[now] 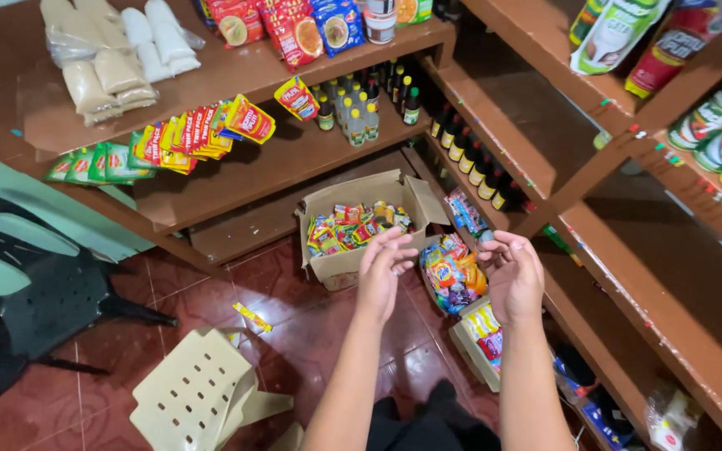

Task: Organize canned goods and condiment packets on store shelves by transferring them from a floor-level box.

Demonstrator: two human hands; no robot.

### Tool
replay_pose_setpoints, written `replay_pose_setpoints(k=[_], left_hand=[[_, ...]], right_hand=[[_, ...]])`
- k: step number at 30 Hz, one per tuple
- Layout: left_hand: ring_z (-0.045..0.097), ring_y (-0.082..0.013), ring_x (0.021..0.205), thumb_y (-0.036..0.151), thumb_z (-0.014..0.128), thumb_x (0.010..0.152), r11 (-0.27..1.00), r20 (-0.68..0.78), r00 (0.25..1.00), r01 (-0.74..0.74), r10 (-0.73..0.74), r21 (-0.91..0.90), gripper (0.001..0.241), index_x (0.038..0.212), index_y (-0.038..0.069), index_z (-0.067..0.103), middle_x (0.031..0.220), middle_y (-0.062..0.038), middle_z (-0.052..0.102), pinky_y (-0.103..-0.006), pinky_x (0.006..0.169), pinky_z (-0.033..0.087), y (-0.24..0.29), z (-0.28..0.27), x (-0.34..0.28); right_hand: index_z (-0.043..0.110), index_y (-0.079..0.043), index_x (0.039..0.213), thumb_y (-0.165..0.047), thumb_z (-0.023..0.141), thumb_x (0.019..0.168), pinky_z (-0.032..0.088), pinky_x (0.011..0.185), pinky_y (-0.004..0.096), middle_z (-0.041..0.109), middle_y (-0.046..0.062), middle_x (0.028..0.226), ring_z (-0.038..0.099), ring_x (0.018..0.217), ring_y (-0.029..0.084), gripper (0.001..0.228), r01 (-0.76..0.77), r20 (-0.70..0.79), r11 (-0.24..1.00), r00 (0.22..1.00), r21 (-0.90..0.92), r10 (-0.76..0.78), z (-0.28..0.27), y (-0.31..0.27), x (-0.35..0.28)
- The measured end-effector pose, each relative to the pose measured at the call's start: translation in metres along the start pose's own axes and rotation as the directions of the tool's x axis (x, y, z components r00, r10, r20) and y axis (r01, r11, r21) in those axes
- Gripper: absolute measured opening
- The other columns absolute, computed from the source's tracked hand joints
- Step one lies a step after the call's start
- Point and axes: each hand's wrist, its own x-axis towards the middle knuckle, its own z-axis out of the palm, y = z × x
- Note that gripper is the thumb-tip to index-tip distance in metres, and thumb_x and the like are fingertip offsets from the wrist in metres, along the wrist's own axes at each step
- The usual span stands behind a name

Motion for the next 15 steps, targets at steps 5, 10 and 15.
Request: replay_pose_setpoints(k=[5, 10, 15], left_hand=[[0.068, -0.0195, 0.102, 0.019, 0.054, 0.102, 1.0, -0.079, 0.996, -0.029, 0.028, -0.01, 0.035, 0.134, 0.005, 0.057, 0.124, -0.012, 0.068, -0.0337, 0.086, 0.052, 0.012, -0.025, 0.026], [0.068, -0.0196, 0.102, 0.019, 0.054, 0.102, 0.999, -0.142, 0.989, -0.05, 0.051, 0.007, 0.037, 0.136, 0.005, 0.057, 0.124, -0.013, 0.068, -0.0341, 0.087, 0.052, 0.016, -0.038, 0.069], [0.068, -0.0192, 0.102, 0.019, 0.054, 0.102, 0.996, -0.185, 0.98, -0.063, 0.074, 0.067, 0.035, 0.134, 0.005, 0.059, 0.123, -0.012, 0.069, -0.0343, 0.086, 0.051, 0.021, -0.039, 0.13]], right_hand=[[0.063, -0.002, 0.118, -0.029, 0.054, 0.106, 0.052, 0.089, 0.037, 0.069, 0.011, 0.103, 0.064, 0.092, 0.021, 0.031, -0.04, 0.002, 0.999, 0.999, -0.004, 0.04, 0.004, 0.022, 0.039], [0.063, -0.003, 0.118, -0.03, 0.053, 0.106, 0.053, 0.089, 0.037, 0.069, 0.01, 0.102, 0.065, 0.092, 0.021, 0.031, -0.118, 0.004, 0.993, 0.993, -0.002, 0.118, 0.005, 0.046, 0.101], [0.062, -0.001, 0.118, -0.029, 0.052, 0.106, 0.054, 0.09, 0.038, 0.069, 0.011, 0.103, 0.065, 0.091, 0.022, 0.032, -0.133, 0.025, 0.989, 0.991, 0.068, 0.131, 0.007, 0.063, 0.188]])
